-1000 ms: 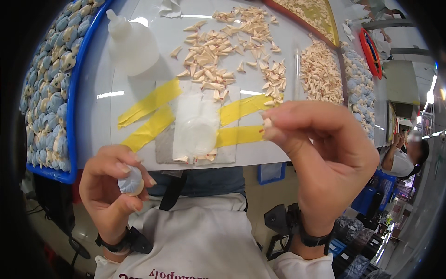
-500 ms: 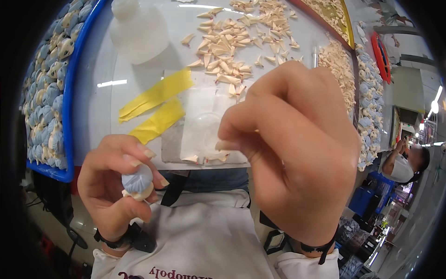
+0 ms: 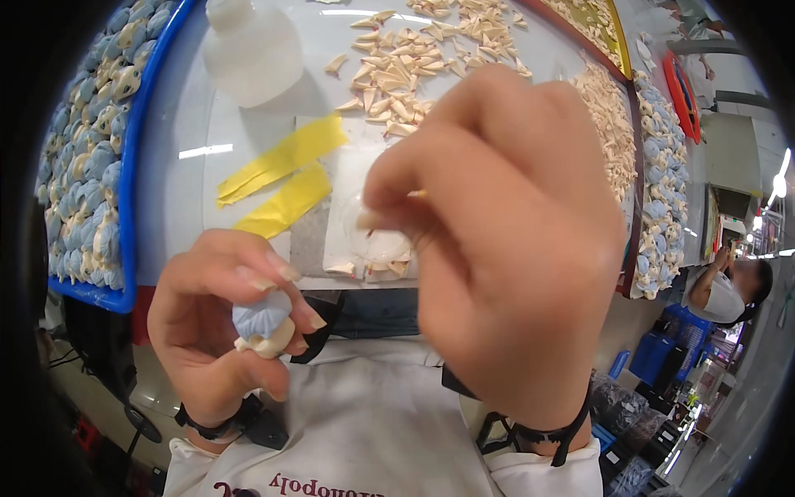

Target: The person assembles doll heads by attaching small, petal-shaped hair pieces to the top of the heads. They pick up a doll head from a blue tray, apply adhesive from a bottle, and then meticulously place individual hair pieces onto the head. The process is repeated for multiple doll heads, with the person occasionally picking up new pieces from trays on the table.

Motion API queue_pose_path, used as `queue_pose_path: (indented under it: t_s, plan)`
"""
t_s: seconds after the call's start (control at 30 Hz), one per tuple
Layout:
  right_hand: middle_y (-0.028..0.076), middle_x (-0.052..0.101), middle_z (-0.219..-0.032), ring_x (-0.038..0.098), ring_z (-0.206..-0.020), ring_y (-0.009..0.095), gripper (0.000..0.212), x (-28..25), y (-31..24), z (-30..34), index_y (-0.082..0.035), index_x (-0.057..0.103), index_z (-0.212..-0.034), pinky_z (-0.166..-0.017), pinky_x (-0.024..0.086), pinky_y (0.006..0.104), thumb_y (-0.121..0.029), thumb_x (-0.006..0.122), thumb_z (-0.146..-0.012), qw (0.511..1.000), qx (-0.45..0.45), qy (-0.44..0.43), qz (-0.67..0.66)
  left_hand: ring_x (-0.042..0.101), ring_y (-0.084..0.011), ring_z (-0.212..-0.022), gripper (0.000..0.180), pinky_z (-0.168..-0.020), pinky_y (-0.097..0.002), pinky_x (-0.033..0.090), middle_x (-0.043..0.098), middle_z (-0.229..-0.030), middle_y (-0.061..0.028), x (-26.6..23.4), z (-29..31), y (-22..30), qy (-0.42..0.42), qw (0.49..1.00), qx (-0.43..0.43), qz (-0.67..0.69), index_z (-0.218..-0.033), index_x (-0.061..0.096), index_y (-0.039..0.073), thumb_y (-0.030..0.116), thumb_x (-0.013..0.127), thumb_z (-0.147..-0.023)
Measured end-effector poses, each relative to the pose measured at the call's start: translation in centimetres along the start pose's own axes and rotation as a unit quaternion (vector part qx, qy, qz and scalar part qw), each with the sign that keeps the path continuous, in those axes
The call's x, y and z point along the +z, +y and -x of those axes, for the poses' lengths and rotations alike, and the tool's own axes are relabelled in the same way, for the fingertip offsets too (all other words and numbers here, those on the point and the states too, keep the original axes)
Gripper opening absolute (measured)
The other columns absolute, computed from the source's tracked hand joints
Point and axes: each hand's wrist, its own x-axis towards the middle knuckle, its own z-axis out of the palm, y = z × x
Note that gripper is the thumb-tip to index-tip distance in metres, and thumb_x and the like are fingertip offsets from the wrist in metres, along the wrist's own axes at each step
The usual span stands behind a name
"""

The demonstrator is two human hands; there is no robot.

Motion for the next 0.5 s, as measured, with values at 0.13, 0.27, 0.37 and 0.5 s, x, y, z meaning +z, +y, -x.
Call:
queue_pose_path:
  t_s: [0.13, 0.27, 0.37, 0.5]
  plan:
    - [0.004, 0.045, -0.071, 0.044, -0.068, 0.015, 0.022, -0.4, 0.8, 1.5, -0.002, 0.056, -0.071, -0.06, 0.035, 0.0247, 0.01, 0.063, -0.054, 0.99, 0.008, 0.014, -0.139, 0.06, -0.0215, -0.073, 0.053, -0.058, -0.0257, 0.051, 0.05, -0.097, -0.0172, 0.3, 0.1, 0.4, -0.003, 1.0, -0.008, -0.007, -0.103, 0.049, -0.002, 0.022, 0.078, -0.066]
    - [0.005, 0.045, -0.075, 0.043, -0.066, 0.012, 0.017, -0.9, 0.8, 3.6, -0.006, 0.057, -0.077, -0.06, 0.035, 0.0217, 0.004, 0.065, -0.066, 0.947, -0.004, -0.001, -0.321, 0.06, -0.0216, -0.072, 0.048, -0.06, -0.0263, 0.051, 0.052, -0.095, -0.0175, 0.6, -0.1, 0.2, -0.009, 0.999, 0.015, -0.028, -0.101, 0.051, -0.003, 0.019, 0.078, -0.067]
    - [0.005, 0.046, -0.075, 0.043, -0.066, 0.011, 0.014, 0.0, 0.5, 4.4, -0.008, 0.056, -0.078, -0.06, 0.035, 0.0207, -0.004, 0.067, -0.072, 0.916, -0.012, -0.026, -0.4, 0.059, -0.0217, -0.073, 0.041, -0.062, -0.026, 0.05, 0.053, -0.093, -0.0176, 0.1, -0.1, 0.5, -0.051, 0.988, 0.066, -0.127, -0.098, 0.054, -0.004, 0.015, 0.076, -0.069]
    - [0.003, 0.047, -0.072, 0.042, -0.062, 0.012, 0.018, -0.6, 0.7, 3.7, -0.009, 0.056, -0.077, -0.056, 0.033, 0.0212, 0.003, 0.065, -0.068, 0.949, -0.142, -0.037, -0.278, 0.059, -0.0216, -0.073, 0.03, -0.063, -0.0251, 0.049, 0.054, -0.091, -0.0185, 1.0, 0.3, 0.7, -0.033, 0.968, 0.12, -0.216, -0.095, 0.057, -0.004, 0.008, 0.072, -0.071]
